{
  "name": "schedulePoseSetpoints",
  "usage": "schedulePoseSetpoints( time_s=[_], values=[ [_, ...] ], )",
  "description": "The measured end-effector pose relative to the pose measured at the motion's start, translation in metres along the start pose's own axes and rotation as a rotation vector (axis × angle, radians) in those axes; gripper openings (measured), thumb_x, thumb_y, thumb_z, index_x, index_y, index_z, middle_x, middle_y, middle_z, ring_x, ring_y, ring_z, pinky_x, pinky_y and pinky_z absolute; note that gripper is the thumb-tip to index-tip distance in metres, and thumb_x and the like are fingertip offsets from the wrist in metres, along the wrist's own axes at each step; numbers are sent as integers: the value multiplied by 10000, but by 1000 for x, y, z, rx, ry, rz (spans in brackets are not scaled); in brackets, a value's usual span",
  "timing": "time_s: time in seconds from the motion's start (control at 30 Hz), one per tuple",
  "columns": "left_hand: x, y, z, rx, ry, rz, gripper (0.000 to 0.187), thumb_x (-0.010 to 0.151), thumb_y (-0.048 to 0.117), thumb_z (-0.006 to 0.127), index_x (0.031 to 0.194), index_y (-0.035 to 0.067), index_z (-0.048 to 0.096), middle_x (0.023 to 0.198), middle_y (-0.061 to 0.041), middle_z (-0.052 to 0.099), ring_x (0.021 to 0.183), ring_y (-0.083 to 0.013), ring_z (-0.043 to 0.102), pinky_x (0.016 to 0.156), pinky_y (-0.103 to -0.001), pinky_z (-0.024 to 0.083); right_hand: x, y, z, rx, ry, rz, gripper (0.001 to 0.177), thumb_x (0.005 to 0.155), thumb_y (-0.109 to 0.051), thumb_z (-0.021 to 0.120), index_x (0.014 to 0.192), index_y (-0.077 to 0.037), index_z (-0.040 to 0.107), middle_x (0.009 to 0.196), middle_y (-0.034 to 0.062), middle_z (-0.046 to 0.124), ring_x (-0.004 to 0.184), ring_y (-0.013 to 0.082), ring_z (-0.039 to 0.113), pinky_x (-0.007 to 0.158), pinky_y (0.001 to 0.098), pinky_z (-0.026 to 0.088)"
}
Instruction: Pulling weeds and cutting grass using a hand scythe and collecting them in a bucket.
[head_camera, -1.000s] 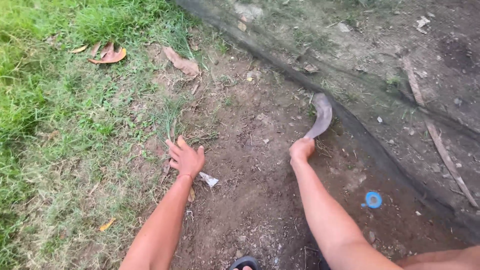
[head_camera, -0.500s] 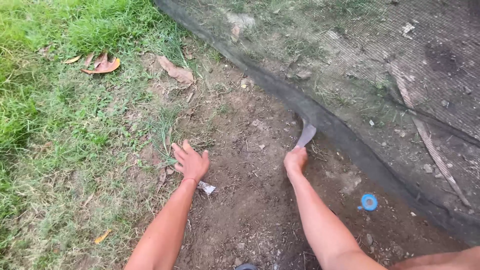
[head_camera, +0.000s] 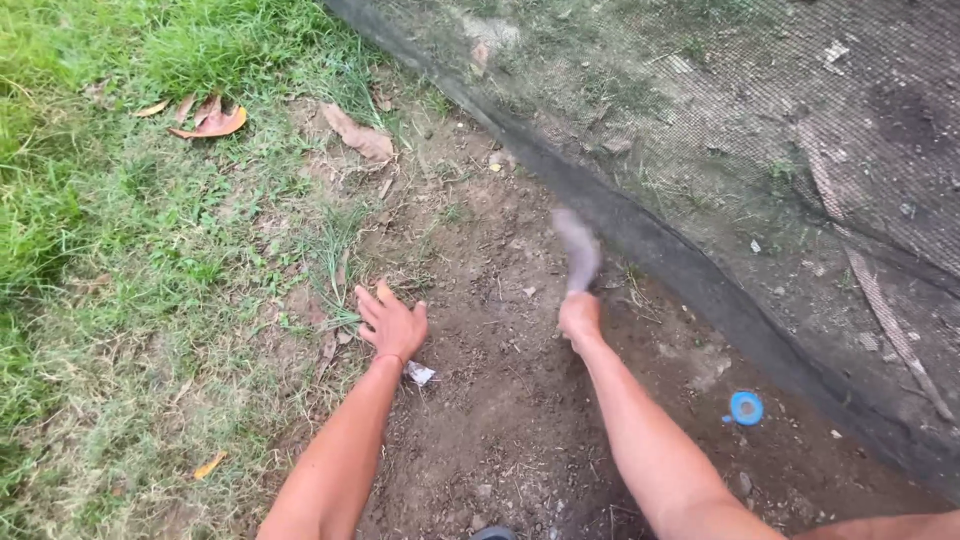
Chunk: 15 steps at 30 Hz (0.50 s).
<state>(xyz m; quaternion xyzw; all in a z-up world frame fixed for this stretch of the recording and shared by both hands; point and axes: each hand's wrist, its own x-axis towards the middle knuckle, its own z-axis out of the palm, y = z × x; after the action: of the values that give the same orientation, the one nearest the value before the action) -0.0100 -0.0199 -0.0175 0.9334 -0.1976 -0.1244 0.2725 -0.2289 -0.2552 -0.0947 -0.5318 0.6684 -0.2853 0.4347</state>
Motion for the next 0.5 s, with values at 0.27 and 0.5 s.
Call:
schedulePoseSetpoints(
  time_s=[0.27, 0.5],
  values=[
    [-10, -7, -5, -24, 8, -65, 981, 865, 393, 734, 1603, 91, 163, 1670, -284, -55, 1560, -456, -2, 1179, -688, 90, 56, 17, 92, 246, -366, 126, 290, 1024, -207, 515, 815, -23, 596, 621, 96, 547, 455, 279, 539, 396, 454, 378],
    [-9, -20, -24, 39, 37, -74, 937, 885, 416, 713, 1580, 62, 194, 1684, -269, 5, 1569, -445, -21, 1194, -680, 70, 11, -71, 100, -33, -401, -183, 425, 1018, -302, 487, 761, -12, 660, 563, 102, 607, 456, 273, 605, 421, 470, 449]
  ],
)
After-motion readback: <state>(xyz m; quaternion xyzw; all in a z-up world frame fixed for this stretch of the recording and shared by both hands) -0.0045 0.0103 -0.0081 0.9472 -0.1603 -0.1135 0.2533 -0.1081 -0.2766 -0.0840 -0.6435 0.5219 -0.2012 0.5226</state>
